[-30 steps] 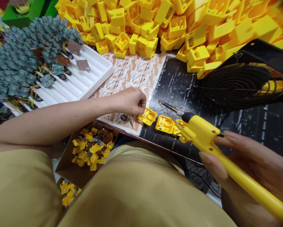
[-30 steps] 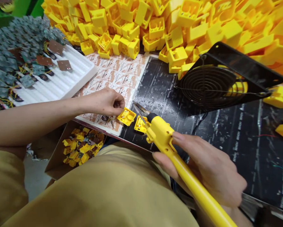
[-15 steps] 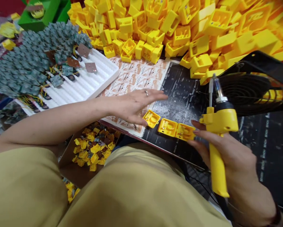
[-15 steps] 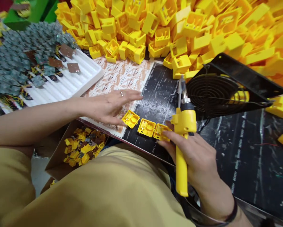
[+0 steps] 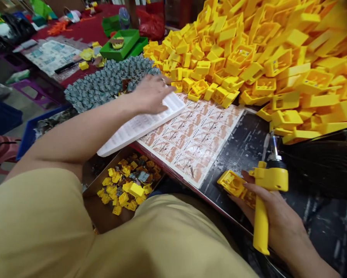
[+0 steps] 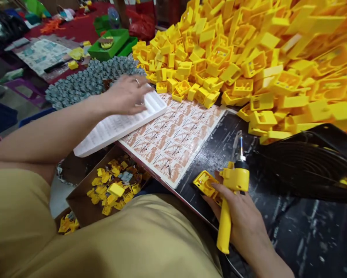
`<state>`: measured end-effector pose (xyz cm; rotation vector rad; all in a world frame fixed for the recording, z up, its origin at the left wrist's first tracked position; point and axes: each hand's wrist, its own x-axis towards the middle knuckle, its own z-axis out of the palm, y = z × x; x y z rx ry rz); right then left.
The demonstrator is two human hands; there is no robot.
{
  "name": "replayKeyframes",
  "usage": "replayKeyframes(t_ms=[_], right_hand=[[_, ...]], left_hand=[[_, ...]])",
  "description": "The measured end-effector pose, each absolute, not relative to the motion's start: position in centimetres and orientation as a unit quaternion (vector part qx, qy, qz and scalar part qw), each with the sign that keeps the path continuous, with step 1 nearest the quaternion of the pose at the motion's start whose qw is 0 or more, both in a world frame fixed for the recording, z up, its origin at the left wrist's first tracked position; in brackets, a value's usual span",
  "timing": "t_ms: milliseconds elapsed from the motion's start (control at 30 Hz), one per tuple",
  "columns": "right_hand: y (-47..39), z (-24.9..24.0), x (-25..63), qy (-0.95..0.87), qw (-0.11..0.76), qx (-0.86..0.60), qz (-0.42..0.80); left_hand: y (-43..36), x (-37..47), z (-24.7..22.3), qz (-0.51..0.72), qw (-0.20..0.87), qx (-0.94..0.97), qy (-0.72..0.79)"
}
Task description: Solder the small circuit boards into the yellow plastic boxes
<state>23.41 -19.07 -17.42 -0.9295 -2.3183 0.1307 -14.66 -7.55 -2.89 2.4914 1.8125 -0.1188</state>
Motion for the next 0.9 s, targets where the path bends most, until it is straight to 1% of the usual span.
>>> replayKeyframes(t_ms=[33, 67, 100, 133, 200, 267, 300, 333, 400, 467, 533, 567, 600, 633, 667, 733, 800, 900], right_hand=[[-19.1, -17.4, 23.3, -0.878, 0.316, -0.355, 0.047], [-19.1, -17.3, 23.2, -0.876, 0.320, -0.358, 0.043], [-19.2, -17.2, 23.1, -0.875, 0.324, -0.359, 0.039], [-19.2, -17.1, 23.1, -0.874, 0.325, -0.359, 0.038], [-19.3, -17.0, 23.0, -0.874, 0.325, -0.360, 0.037], [-19.3, -16.8, 22.9, -0.872, 0.328, -0.362, 0.038], [-19.3, -16.6, 22.8, -0.869, 0.333, -0.363, 0.038], [-19.2, -16.4, 22.7, -0.867, 0.339, -0.364, 0.038], [-19.2, -16.0, 22.5, -0.861, 0.343, -0.373, 0.044], [-19.2, -15.5, 22.1, -0.855, 0.345, -0.385, 0.054], [-19.2, -15.3, 21.8, -0.849, 0.347, -0.393, 0.064], [-19.3, -15.2, 21.7, -0.849, 0.346, -0.394, 0.068], [-19.3, -15.3, 21.6, -0.850, 0.342, -0.394, 0.072], [-19.4, -15.3, 21.5, -0.853, 0.337, -0.392, 0.074], [-19.5, -15.3, 21.5, -0.856, 0.329, -0.391, 0.074], [-19.8, -15.1, 21.6, -0.861, 0.319, -0.387, 0.078], [-20.2, -14.6, 21.9, -0.857, 0.332, -0.387, 0.074], [-21.0, -13.3, 22.5, -0.831, 0.380, -0.404, 0.055]], left_hand=[[-6.6, -15.7, -3.8, -0.059, -0.013, 0.781, 0.622], [-5.9, -16.6, -4.7, -0.079, -0.022, 0.763, 0.641], [-5.4, -17.3, -5.4, -0.090, -0.018, 0.751, 0.653], [-5.1, -17.9, -5.9, -0.073, 0.000, 0.741, 0.667], [-5.0, -18.6, -5.7, 0.059, 0.067, 0.711, 0.697], [-5.0, -18.8, -4.3, 0.210, 0.155, 0.662, 0.702], [-4.9, -18.6, -3.3, 0.247, 0.200, 0.652, 0.688], [-4.7, -18.0, -2.3, 0.249, 0.236, 0.659, 0.669], [-4.2, -15.9, -0.7, 0.173, 0.271, 0.711, 0.625], [-4.2, -12.3, -0.5, 0.037, 0.258, 0.783, 0.565], [-5.3, -8.2, -1.7, -0.120, 0.179, 0.849, 0.482], [-6.2, -6.3, -2.7, -0.175, 0.134, 0.875, 0.431], [-7.4, -4.7, -3.8, -0.196, 0.092, 0.902, 0.374], [-8.6, -3.5, -4.9, -0.197, 0.058, 0.928, 0.312], [-9.7, -2.7, -5.9, -0.195, 0.047, 0.949, 0.245], [-11.1, -2.4, -7.1, -0.157, 0.064, 0.964, 0.203], [-11.4, -3.3, -7.4, -0.088, 0.101, 0.956, 0.261], [-10.9, -4.6, -7.2, -0.019, 0.115, 0.904, 0.412]])
